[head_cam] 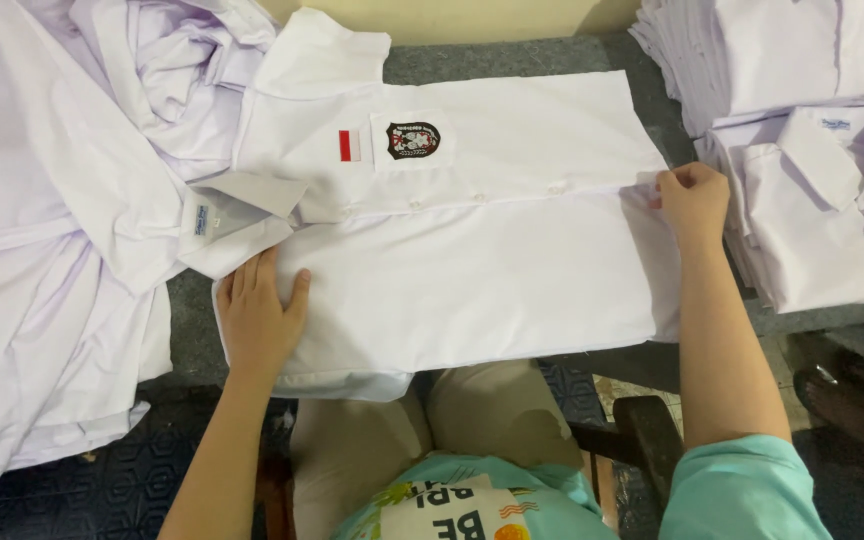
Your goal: Folding a white collared shirt on a work table.
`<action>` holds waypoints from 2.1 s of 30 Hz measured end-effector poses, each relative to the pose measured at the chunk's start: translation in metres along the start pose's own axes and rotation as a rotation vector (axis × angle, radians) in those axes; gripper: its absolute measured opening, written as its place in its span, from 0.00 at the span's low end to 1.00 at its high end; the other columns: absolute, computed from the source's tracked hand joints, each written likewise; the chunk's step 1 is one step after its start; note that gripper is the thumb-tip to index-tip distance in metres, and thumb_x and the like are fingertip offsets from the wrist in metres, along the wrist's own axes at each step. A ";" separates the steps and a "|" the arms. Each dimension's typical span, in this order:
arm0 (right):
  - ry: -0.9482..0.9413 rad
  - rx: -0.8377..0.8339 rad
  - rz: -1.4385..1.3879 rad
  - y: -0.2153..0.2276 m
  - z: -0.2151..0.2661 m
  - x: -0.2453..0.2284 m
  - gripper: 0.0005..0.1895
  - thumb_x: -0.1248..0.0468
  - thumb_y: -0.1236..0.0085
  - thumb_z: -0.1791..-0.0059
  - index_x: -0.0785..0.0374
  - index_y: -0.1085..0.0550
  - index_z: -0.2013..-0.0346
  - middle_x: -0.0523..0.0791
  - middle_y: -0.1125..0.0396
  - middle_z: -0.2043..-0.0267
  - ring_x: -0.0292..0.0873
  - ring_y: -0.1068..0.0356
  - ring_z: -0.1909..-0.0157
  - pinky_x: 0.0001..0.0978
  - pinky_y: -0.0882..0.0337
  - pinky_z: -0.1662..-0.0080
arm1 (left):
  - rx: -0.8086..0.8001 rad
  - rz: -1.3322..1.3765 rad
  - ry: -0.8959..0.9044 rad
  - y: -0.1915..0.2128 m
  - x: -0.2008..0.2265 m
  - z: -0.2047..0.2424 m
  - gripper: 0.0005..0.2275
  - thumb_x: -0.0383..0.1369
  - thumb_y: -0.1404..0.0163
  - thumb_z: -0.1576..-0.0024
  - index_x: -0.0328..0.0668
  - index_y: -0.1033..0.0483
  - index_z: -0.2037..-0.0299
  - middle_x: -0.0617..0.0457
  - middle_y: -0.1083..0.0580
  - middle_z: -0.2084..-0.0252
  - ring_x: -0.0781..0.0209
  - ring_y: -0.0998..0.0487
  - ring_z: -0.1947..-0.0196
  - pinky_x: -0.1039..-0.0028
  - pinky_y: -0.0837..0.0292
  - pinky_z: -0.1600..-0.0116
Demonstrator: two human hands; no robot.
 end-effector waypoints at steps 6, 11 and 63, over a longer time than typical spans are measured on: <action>0.213 0.025 0.292 -0.013 -0.007 0.007 0.05 0.63 0.38 0.52 0.62 0.20 0.66 0.49 0.29 0.70 0.52 0.26 0.65 0.43 0.26 0.65 | 0.000 0.018 0.049 0.002 -0.002 -0.004 0.28 0.49 0.52 0.37 0.41 0.34 0.31 0.45 0.34 0.31 0.51 0.38 0.29 0.51 0.48 0.28; 0.198 0.038 0.219 -0.002 0.004 -0.006 0.08 0.64 0.35 0.54 0.64 0.23 0.64 0.51 0.30 0.66 0.55 0.26 0.63 0.45 0.26 0.61 | 0.070 -0.004 0.024 0.005 0.000 -0.006 0.26 0.47 0.49 0.39 0.42 0.32 0.34 0.46 0.31 0.35 0.51 0.34 0.31 0.49 0.43 0.32; 0.090 -0.099 -0.095 -0.142 -0.184 -0.002 0.12 0.58 0.28 0.51 0.59 0.19 0.58 0.46 0.26 0.61 0.45 0.26 0.55 0.37 0.26 0.56 | -0.621 0.224 -0.831 -0.160 0.399 -0.047 0.31 0.55 0.70 0.34 0.52 0.49 0.23 0.48 0.53 0.19 0.43 0.59 0.20 0.40 0.71 0.23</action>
Point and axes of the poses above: each hand's wrist, its own z-axis away from the middle knuckle, its own y-axis out of the back of the hand, x = y × z, the point moved 10 cm from there along -z, towards the middle knuckle
